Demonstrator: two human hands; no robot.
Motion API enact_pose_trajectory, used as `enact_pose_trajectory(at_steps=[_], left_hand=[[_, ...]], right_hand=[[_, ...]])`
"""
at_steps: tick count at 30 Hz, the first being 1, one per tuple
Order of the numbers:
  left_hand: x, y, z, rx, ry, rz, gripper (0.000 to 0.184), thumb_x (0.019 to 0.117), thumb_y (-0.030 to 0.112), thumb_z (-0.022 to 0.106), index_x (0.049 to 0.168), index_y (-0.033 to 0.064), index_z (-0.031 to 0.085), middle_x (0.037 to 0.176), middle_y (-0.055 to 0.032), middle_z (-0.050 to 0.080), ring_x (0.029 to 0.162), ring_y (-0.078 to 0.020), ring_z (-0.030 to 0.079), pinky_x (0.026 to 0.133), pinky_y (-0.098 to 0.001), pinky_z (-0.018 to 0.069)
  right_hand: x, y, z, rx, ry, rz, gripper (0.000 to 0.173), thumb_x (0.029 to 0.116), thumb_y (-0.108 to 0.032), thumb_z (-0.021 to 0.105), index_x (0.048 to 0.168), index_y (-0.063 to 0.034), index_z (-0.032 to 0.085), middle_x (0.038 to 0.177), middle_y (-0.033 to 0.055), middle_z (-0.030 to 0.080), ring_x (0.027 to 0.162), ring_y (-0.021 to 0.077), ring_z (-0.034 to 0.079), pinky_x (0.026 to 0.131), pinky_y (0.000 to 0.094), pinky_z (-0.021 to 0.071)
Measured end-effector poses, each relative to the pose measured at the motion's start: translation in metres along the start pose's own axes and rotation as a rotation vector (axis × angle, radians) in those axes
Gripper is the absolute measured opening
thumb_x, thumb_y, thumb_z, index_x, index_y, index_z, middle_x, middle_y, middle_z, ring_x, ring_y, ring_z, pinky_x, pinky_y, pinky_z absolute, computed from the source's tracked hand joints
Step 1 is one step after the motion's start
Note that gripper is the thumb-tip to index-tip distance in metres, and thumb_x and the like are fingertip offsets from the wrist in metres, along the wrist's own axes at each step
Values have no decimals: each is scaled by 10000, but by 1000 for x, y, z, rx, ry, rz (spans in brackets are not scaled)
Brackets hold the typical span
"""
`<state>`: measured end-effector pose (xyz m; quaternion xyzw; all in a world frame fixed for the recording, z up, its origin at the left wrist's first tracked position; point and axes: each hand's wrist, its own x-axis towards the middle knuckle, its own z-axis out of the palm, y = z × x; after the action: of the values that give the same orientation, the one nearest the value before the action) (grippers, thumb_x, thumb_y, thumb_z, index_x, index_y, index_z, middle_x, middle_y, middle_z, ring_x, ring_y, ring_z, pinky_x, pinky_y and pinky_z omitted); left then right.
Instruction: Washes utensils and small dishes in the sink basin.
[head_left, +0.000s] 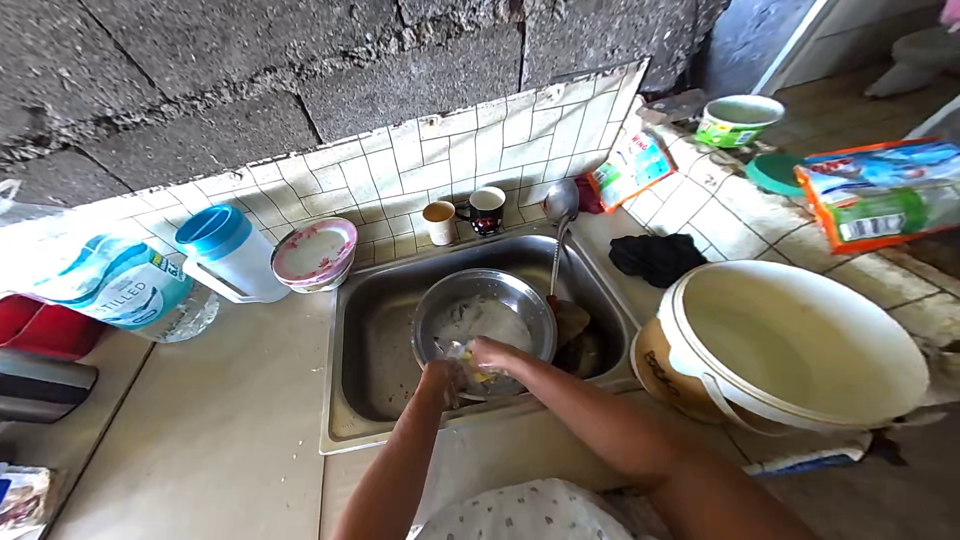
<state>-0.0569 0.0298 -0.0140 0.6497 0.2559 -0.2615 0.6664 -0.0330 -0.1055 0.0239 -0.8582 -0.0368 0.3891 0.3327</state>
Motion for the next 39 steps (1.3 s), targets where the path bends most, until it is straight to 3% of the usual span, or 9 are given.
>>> enact_pose_trajectory(at_steps=[4, 8, 10, 12, 15, 19, 24, 28, 39], left_hand=[[-4, 9, 6, -66, 23, 33, 257, 1088, 161, 452, 961, -9, 597, 683, -46, 540, 540, -121, 509, 521, -273, 464], [2, 23, 0, -266, -34, 94, 212, 1093, 141, 454, 1131, -29, 574, 791, -79, 624, 650, -151, 621, 628, -302, 560], [-2, 30, -3, -300, -5, 106, 165, 1079, 92, 471, 1150, -25, 563, 799, -66, 614, 672, -149, 635, 659, -307, 577], [-3, 31, -5, -283, 9, 120, 150, 1062, 69, 492, 1138, -33, 573, 790, -68, 619, 652, -147, 638, 626, -295, 572], [-2, 31, -7, -217, 3, 125, 201, 1068, 81, 479, 1181, -58, 570, 877, -122, 670, 664, -162, 658, 609, -292, 564], [-1, 31, -9, -154, 24, 138, 215, 1082, 54, 412, 1214, -65, 532, 979, -143, 699, 693, -144, 671, 616, -271, 552], [-2, 38, -21, -49, 79, 179, 216, 1058, 22, 456, 1224, -93, 534, 922, -134, 698, 667, -127, 677, 622, -260, 570], [-2, 42, -14, 44, 70, 175, 191, 1067, 55, 465, 1176, -76, 552, 851, -94, 672, 598, -99, 628, 571, -242, 539], [-21, 52, -1, 161, -40, 199, 151, 1071, 53, 427, 1097, -18, 558, 725, -13, 481, 523, -80, 423, 491, -233, 385]], right_hand=[[-9, -5, 1, 54, 0, -188, 335, 987, -88, 641, 1284, 62, 604, 1196, 266, 639, 1055, 345, 633, 958, 511, 483], [15, 29, -19, 550, 31, -335, 359, 1084, -293, 437, 1217, 3, 590, 842, 59, 622, 637, 105, 588, 601, 266, 521], [35, 40, -36, 544, 300, -177, 548, 1122, -442, 309, 1268, -4, 603, 1011, 126, 641, 846, 186, 625, 762, 331, 530], [62, 55, -46, 262, 434, -16, 587, 1139, -380, 274, 1490, 57, 448, 1480, 279, 513, 1378, 374, 510, 1164, 506, 378], [85, 66, -26, -57, 484, 180, 606, 1105, -303, 410, 1606, 4, 261, 1617, 287, 326, 1487, 458, 347, 1192, 597, 324], [88, 68, -2, -231, 300, 93, 442, 1074, -58, 419, 1503, 42, 454, 1647, 255, 295, 1509, 452, 310, 1209, 602, 301], [65, 45, -32, 185, 484, -151, 398, 1031, -105, 554, 1406, 30, 561, 1405, 264, 581, 1323, 373, 555, 1141, 511, 405], [27, 6, -12, 27, 637, -601, 324, 1021, -82, 551, 1296, 47, 662, 1312, 248, 656, 1250, 338, 629, 1110, 426, 468], [30, 9, 12, -133, 849, -820, 208, 974, -8, 580, 1040, 104, 743, 1058, 281, 711, 1012, 391, 710, 954, 450, 561]])
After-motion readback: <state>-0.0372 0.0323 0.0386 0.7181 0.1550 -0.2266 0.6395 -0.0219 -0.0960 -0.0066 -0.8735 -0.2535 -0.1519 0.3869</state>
